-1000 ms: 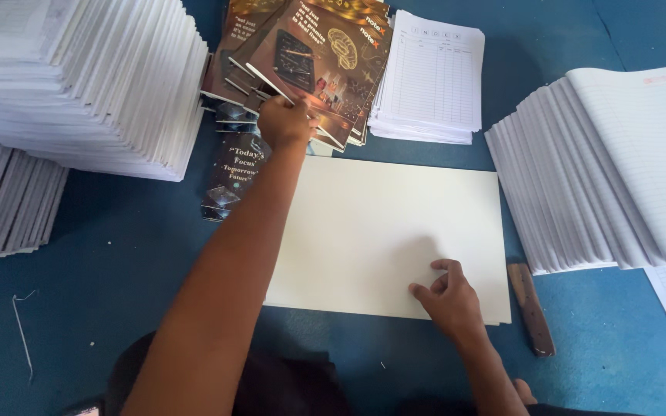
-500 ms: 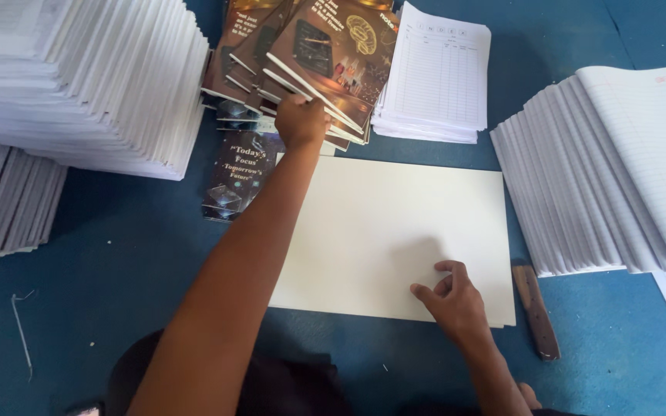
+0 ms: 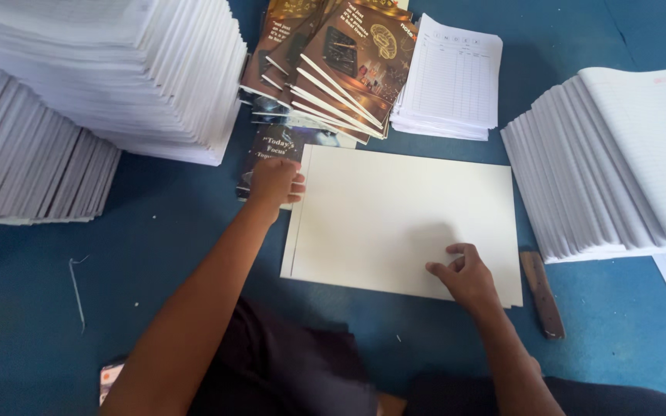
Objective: The person sits on the floor and repeatedly inserts a brown cover into a white book block, folds the cover over the spine, and smooths it down. They then place the finished book onto a stack and repeat the process with new materials.
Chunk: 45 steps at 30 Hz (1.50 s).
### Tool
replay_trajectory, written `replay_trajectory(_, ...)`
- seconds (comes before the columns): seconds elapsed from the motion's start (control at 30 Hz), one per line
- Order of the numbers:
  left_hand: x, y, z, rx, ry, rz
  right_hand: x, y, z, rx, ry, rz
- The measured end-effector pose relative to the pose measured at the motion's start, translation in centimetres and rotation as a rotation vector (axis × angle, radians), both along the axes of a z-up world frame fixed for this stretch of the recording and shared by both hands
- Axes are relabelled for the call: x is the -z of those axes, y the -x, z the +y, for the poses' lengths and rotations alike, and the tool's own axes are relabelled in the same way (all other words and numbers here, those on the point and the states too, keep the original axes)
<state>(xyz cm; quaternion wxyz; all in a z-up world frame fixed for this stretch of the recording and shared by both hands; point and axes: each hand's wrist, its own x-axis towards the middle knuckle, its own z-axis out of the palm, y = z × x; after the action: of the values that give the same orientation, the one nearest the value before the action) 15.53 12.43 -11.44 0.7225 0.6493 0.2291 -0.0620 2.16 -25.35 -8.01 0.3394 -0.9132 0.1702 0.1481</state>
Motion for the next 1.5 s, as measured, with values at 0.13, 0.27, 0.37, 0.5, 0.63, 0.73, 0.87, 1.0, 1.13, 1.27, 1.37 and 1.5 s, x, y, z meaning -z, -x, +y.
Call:
replay_trajectory(0.13, 1.8, 3.0, 0.1, 0.052, -0.149, 0.027, 0.2, 0.3, 0.0, 0.003, 0.027, -0.002)
replay_trajectory(0.27, 5.1, 5.1, -0.6, 0.124, -0.414, 0.033, 0.3, 0.5, -0.3, 0.011, -0.033, 0.002)
replay_trajectory(0.37, 6.7, 5.9, -0.7, 0.279, -0.931, -0.221, 0.5, 0.5, -1.2, 0.04, -0.108, 0.002)
replay_trajectory(0.5, 7.2, 7.1, -1.2, 0.212, -0.841, -0.082, 1.3, 1.4, -4.1, 0.103, 0.12, -0.203)
replay_trajectory(0.63, 6.2, 7.4, -1.3, 0.189, -0.8, -0.108, 2.1, 1.5, -7.3, 0.073, 0.49, -0.327)
replay_trajectory(0.73, 5.4, 7.7, -1.6, 0.182, -0.767, -0.086, 2.5, 1.5, -8.7, 0.118, 0.446, -0.227)
replay_trajectory(0.87, 4.2, 8.0, -1.8, 0.171, -0.714, -0.05, 2.7, 1.3, -8.7, 0.12, 0.45, -0.229)
replay_trajectory(1.0, 3.4, 8.2, -1.8, 0.166, -0.685, -0.035, 2.4, 1.2, -8.4, 0.122, 0.486, -0.192)
replay_trajectory(1.13, 3.3, 8.1, -1.9, 0.158, -0.632, -0.037, 2.4, 1.1, -8.9, 0.186, 0.436, -0.192)
replay_trajectory(1.27, 4.0, 7.8, -1.9, 0.121, -0.557, -0.086, 2.9, 0.9, -10.1, 0.204, 0.341, -0.224)
replay_trajectory(1.37, 4.7, 7.4, -1.9, 0.131, -0.666, -0.071, 2.9, 0.4, -10.7, 0.271, 0.244, -0.311)
replay_trajectory(1.5, 5.8, 7.2, -2.3, 0.053, -0.716, -0.151, 1.9, 0.5, -10.9, 0.279, 0.118, -0.416)
